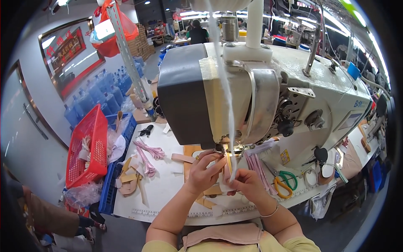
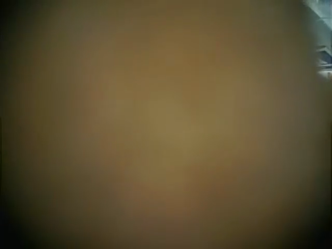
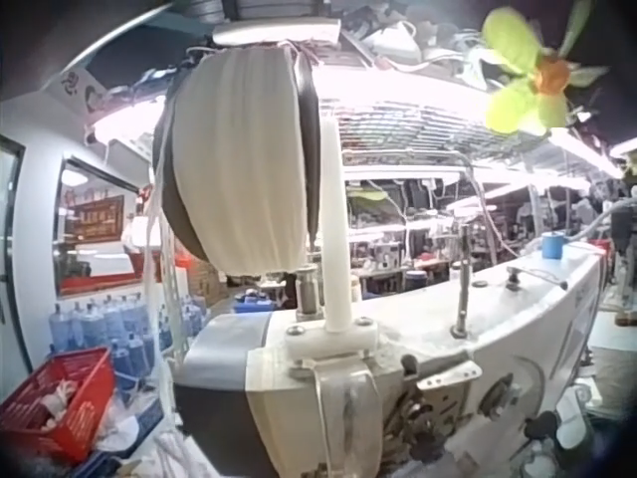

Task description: The worker is using an industrial sewing machine to stitch together components of a shoe.

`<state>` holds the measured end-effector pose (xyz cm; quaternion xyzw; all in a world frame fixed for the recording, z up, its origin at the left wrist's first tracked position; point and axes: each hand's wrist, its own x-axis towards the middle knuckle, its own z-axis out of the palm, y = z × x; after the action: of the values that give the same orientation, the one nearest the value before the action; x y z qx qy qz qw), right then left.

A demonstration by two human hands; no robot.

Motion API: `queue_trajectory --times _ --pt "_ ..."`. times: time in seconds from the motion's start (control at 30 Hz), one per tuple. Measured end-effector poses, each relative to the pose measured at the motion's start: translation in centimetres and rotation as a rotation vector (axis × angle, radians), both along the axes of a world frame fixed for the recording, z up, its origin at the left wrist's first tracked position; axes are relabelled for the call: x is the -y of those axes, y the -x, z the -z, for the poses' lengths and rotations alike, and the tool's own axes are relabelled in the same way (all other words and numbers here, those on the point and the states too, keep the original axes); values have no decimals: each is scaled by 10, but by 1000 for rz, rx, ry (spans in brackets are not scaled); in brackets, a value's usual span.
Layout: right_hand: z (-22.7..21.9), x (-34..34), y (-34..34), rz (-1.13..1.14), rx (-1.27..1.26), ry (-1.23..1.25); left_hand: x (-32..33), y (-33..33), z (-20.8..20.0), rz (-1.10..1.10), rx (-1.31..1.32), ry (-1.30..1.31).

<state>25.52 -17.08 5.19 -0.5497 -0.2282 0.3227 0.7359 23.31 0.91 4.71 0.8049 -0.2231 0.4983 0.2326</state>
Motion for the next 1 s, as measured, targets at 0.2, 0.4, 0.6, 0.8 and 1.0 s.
queue_trajectory --times 0.2,0.4,0.6,0.8,1.0 --pt "5 -5 -9 -14 -9 -30 1 4 0 -6 -12 -2" --pt "-7 -11 -19 95 65 28 6 4 -6 49 -81 353" --pt "-2 -15 -14 197 169 33 7 16 -14 323 -988 1019" --pt "-6 2 -12 363 830 166 11 20 -8 287 -941 847" --pt "-13 3 -23 534 1503 121 12 21 -13 408 -1031 1054"
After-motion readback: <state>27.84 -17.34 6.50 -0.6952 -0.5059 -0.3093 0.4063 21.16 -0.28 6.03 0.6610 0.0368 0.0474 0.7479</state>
